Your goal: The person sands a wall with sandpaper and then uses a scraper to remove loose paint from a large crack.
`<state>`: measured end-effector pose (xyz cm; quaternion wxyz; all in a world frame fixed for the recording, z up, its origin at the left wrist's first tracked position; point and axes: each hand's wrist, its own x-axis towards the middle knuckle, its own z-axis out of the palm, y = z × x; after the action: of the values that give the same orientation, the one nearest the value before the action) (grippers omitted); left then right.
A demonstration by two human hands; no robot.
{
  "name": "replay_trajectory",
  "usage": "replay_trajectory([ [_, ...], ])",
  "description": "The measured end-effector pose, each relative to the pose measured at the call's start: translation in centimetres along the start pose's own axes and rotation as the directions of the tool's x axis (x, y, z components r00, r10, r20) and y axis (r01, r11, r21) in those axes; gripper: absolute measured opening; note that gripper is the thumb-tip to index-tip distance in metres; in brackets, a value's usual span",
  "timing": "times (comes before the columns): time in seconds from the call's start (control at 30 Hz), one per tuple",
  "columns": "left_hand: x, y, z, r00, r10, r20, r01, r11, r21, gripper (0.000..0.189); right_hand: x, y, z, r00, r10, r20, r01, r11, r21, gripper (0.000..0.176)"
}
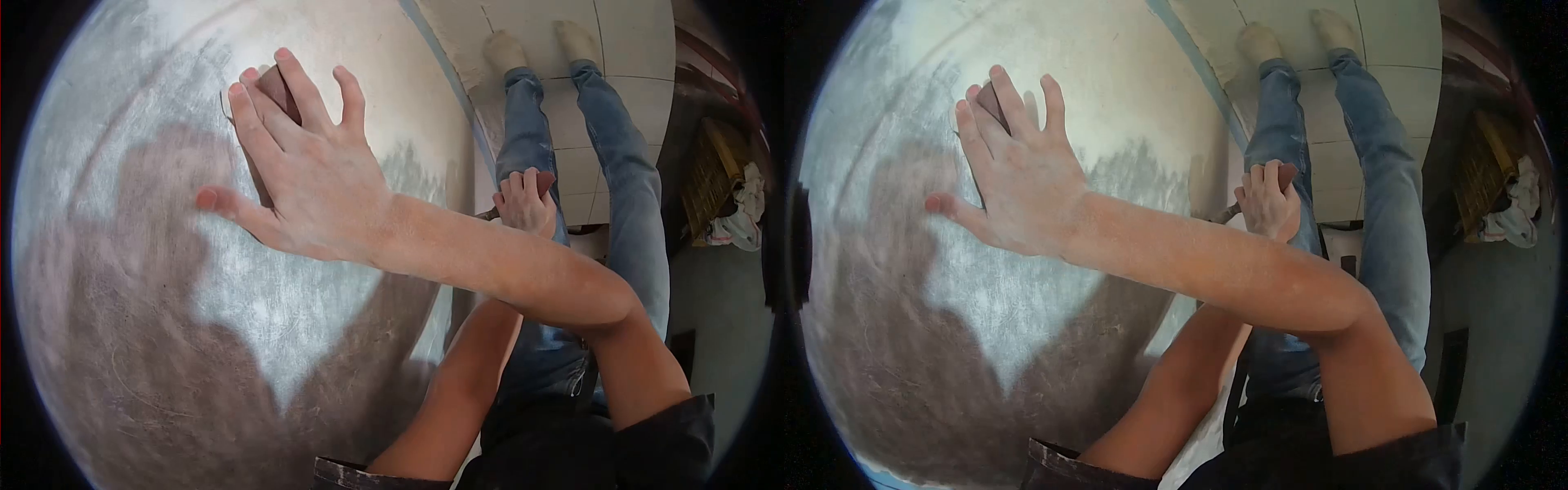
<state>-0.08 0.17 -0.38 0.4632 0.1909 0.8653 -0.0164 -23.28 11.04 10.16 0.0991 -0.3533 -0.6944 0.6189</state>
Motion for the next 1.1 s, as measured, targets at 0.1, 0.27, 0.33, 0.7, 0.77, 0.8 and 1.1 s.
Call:
replay_trajectory([
  [0.1,-0.4,-0.2,0.4,1.0,0.0,-0.002,0.0,1.0,-0.011,0.035,-2.2,-0.1,-0.3,0.999,-0.016,0.043,0.016,1.0,-0.006,0.086],
  [0.27,-0.3,0.0,0.0,1.0,-0.002,0.003,0.002,1.0,0.004,0.036,-6.2,-0.1,-0.7,0.996,-0.028,0.089,0.027,1.0,0.013,0.084],
  [0.33,-0.3,-0.2,0.4,1.0,0.0,0.009,0.0,1.0,0.008,0.036,-1.5,0.8,0.4,1.0,-0.005,-0.002,0.005,1.0,-0.019,0.083],
  [0.7,-0.2,-0.1,0.3,1.0,0.02,-0.015,-0.02,1.0,0.001,0.035,-1.6,1.1,0.0,1.0,-0.018,0.019,0.017,0.999,0.047,0.082],
  [0.77,-0.1,-0.2,0.5,1.0,0.019,-0.002,-0.019,1.0,0.006,0.034,-0.2,1.5,0.5,0.999,-0.022,-0.025,0.023,0.999,0.046,0.082],
  [0.8,-0.5,-0.3,0.3,1.0,0.009,0.006,-0.009,1.0,0.01,0.034,-1.6,1.1,0.4,1.0,-0.022,0.004,0.022,0.998,0.062,0.081],
  [1.1,-0.1,0.1,0.0,1.0,0.009,0.008,-0.009,1.0,-0.009,0.033,-0.8,0.8,0.7,0.996,-0.031,-0.089,0.039,0.996,0.086,0.076],
])
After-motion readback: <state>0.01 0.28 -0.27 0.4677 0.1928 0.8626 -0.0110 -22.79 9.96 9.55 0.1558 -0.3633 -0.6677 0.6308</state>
